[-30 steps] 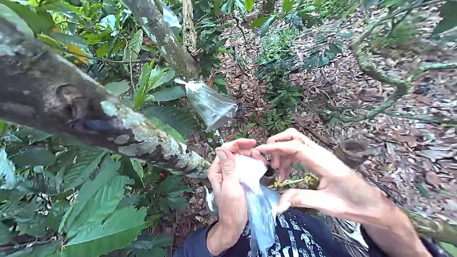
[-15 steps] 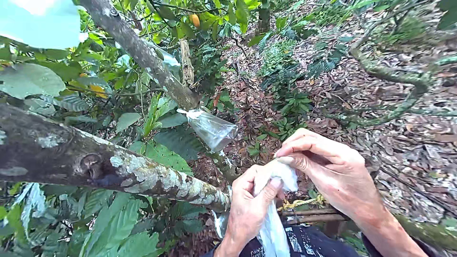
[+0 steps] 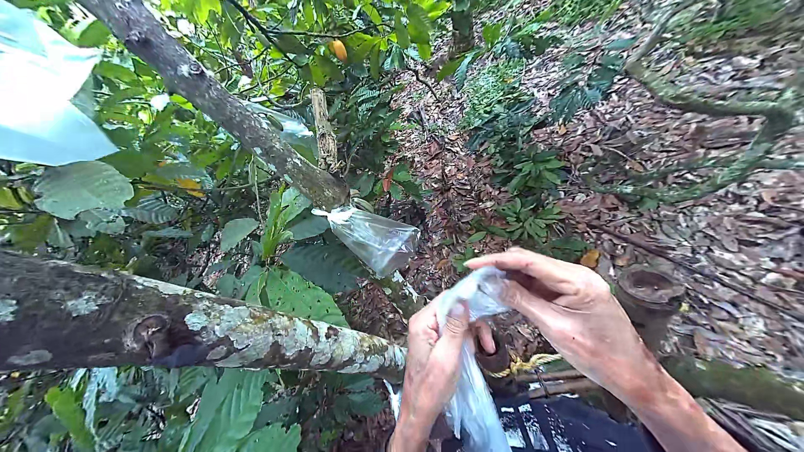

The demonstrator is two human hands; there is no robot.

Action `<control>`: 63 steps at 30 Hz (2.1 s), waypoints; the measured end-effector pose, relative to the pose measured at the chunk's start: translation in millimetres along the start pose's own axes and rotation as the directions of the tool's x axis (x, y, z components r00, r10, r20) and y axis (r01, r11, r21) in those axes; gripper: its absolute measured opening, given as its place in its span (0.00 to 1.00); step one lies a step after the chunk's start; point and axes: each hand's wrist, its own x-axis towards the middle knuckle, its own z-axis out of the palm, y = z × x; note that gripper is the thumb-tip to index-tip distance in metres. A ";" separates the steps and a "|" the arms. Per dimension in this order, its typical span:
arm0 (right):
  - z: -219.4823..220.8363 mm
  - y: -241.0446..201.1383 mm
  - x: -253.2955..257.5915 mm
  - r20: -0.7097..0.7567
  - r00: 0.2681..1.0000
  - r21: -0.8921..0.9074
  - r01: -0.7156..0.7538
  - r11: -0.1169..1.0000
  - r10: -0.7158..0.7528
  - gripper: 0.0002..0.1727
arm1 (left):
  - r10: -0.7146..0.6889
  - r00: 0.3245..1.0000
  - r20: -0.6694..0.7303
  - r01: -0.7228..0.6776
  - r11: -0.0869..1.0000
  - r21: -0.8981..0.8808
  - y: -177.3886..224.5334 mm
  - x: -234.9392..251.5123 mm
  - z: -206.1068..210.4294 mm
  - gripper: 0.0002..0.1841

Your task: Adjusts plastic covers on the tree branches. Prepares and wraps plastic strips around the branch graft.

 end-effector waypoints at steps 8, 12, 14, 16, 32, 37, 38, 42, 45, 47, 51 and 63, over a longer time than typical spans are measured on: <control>2.7 15.6 1.5 -0.131 0.984 -0.077 -0.135 0.988 0.125 0.10 | -0.085 0.990 -0.112 0.065 0.983 -0.170 -6.6 9.5 6.7 0.22; 8.0 19.2 -3.2 -0.131 0.982 -0.090 -0.145 0.985 0.133 0.12 | 0.014 0.981 -0.193 -0.014 1.000 -0.003 -8.3 9.0 12.5 0.09; 10.4 20.6 -5.7 -0.099 0.988 -0.029 -0.121 0.992 0.118 0.15 | 0.045 0.972 -0.231 -0.031 0.997 0.066 -4.0 9.1 14.0 0.08; 7.3 24.6 -13.4 -0.009 0.993 0.065 -0.118 0.991 0.119 0.22 | 0.042 0.967 -0.249 -0.021 0.996 0.089 -1.0 8.3 16.2 0.11; -9.8 47.0 -15.7 0.013 0.975 0.247 -0.219 0.944 0.222 0.13 | -0.072 0.965 -0.252 0.087 0.995 0.051 -35.7 17.1 4.4 0.10; -7.8 56.4 -6.5 -0.001 0.972 0.322 -0.221 0.921 0.233 0.10 | -0.090 0.969 -0.232 0.087 0.996 -0.023 -46.8 15.3 -0.2 0.13; -7.4 58.9 -5.9 -0.008 0.966 0.323 -0.242 0.915 0.258 0.09 | -0.094 0.972 -0.216 0.093 0.996 -0.014 -49.3 15.7 -3.6 0.14; -8.6 70.8 -4.8 0.061 0.968 0.337 -0.250 0.908 0.244 0.21 | -0.089 0.963 -0.256 0.104 0.994 0.044 -47.2 23.3 -2.6 0.14; -8.0 69.4 -3.2 0.042 0.976 0.272 -0.215 0.938 0.212 0.12 | -0.179 0.939 -0.294 0.160 0.983 -0.088 -52.9 25.2 2.7 0.17; -6.6 71.8 -3.6 0.012 0.970 0.244 -0.237 0.940 0.241 0.09 | -0.199 0.940 -0.278 0.179 0.979 -0.097 -58.7 25.2 5.4 0.27; -2.7 74.1 -6.1 0.021 0.953 0.233 -0.299 0.925 0.303 0.11 | -0.064 0.955 -0.288 0.088 0.994 0.070 -55.4 30.4 10.9 0.42; 5.7 77.9 -15.8 -0.145 0.912 0.477 -0.275 0.835 0.383 0.08 | -0.233 0.919 -0.319 0.128 0.940 -0.316 -55.7 40.3 18.6 0.17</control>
